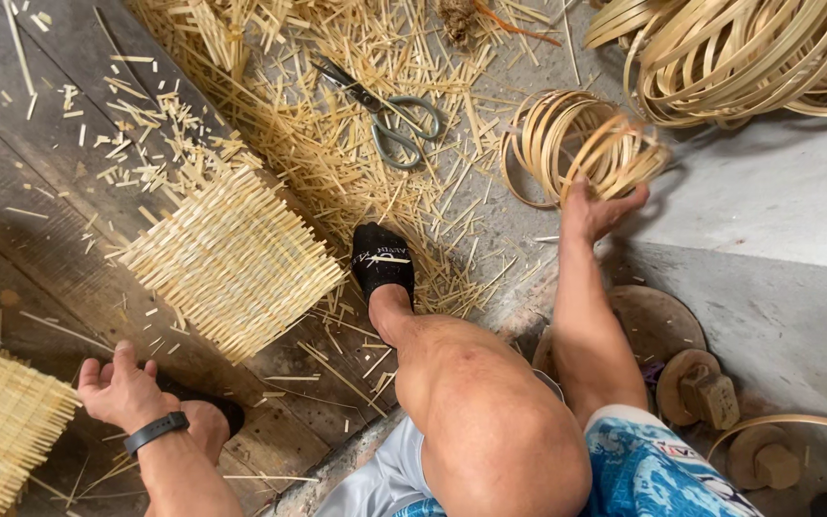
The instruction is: The person sits on the floor and trims excess bamboo strips from the edge of a woven bamboo mat with scissors, holding the mat over a round wooden form. They bend and fit a bamboo strip around the mat rim, press the trimmed mat into shape, and stack it with finished mats.
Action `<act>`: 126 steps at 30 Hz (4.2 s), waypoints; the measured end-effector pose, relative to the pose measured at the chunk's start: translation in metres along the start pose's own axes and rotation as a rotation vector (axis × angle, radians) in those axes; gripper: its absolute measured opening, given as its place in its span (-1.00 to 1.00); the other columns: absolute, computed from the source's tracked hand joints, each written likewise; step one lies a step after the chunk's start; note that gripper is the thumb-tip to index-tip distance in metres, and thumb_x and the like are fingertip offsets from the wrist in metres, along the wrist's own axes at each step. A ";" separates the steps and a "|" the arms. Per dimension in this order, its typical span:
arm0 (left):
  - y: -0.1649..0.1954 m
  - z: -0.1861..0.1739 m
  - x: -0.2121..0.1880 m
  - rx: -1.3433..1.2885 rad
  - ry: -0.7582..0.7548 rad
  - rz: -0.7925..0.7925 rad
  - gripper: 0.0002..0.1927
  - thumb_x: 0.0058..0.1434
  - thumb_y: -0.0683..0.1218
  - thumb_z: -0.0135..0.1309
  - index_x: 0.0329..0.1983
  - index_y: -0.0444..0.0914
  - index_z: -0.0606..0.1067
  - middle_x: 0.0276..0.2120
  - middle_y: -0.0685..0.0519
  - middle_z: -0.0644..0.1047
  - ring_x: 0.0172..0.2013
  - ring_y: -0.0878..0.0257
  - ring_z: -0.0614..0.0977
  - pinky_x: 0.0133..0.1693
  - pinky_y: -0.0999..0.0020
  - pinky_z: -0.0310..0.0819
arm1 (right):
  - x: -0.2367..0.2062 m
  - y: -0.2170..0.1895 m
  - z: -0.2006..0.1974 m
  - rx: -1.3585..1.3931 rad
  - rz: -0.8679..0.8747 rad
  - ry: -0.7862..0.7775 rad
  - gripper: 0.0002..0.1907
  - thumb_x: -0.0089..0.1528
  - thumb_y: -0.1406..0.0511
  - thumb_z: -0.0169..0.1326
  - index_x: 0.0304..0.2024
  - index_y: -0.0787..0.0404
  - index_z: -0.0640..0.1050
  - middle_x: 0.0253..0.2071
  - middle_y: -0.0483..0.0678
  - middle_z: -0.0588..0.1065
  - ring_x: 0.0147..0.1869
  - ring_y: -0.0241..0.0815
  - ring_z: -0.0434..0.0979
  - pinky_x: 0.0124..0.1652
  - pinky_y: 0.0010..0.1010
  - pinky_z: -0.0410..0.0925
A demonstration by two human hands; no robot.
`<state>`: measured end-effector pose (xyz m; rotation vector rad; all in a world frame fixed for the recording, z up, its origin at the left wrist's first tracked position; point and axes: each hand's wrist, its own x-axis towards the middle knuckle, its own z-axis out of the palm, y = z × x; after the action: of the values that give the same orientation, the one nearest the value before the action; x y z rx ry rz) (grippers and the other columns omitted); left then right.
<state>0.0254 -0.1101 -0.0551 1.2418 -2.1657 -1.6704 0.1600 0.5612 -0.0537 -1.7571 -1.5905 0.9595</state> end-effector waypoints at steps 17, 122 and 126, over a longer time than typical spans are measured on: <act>-0.015 0.016 -0.009 -0.017 -0.075 0.052 -0.47 0.29 -0.19 0.28 0.25 -0.32 0.32 -0.01 0.00 0.46 -0.13 0.29 0.60 -0.24 0.41 0.65 | -0.075 -0.082 0.145 -0.549 -1.197 -0.884 -0.82 0.43 0.44 -0.08 -0.07 0.17 0.55 -0.49 -0.03 0.47 -0.40 -0.13 0.49 -0.42 -0.25 0.39; 0.053 0.123 0.014 0.312 -0.211 0.066 -0.80 -0.09 -0.23 0.44 -0.35 -0.27 0.70 -0.44 0.03 0.70 -0.44 0.32 0.73 -0.33 0.40 0.69 | -0.319 -0.114 0.238 -0.300 -0.784 -1.233 -0.90 0.12 0.35 0.34 -0.30 0.19 0.72 -0.43 -0.06 0.66 -0.39 -0.29 0.64 -0.26 -0.44 0.49; 0.057 0.124 0.015 0.412 -0.244 0.038 -0.81 -0.08 -0.21 0.46 -0.38 -0.26 0.70 -0.44 0.00 0.69 -0.43 0.29 0.71 -0.29 0.37 0.66 | -0.319 -0.106 0.238 -0.326 -0.741 -1.206 -0.89 0.11 0.35 0.34 -0.29 0.16 0.74 -0.42 -0.07 0.66 -0.38 -0.30 0.65 -0.26 -0.45 0.50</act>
<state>-0.0825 -0.0261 -0.0586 1.1176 -2.7686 -1.4739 -0.1058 0.2464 -0.0635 -0.4497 -2.9361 1.4844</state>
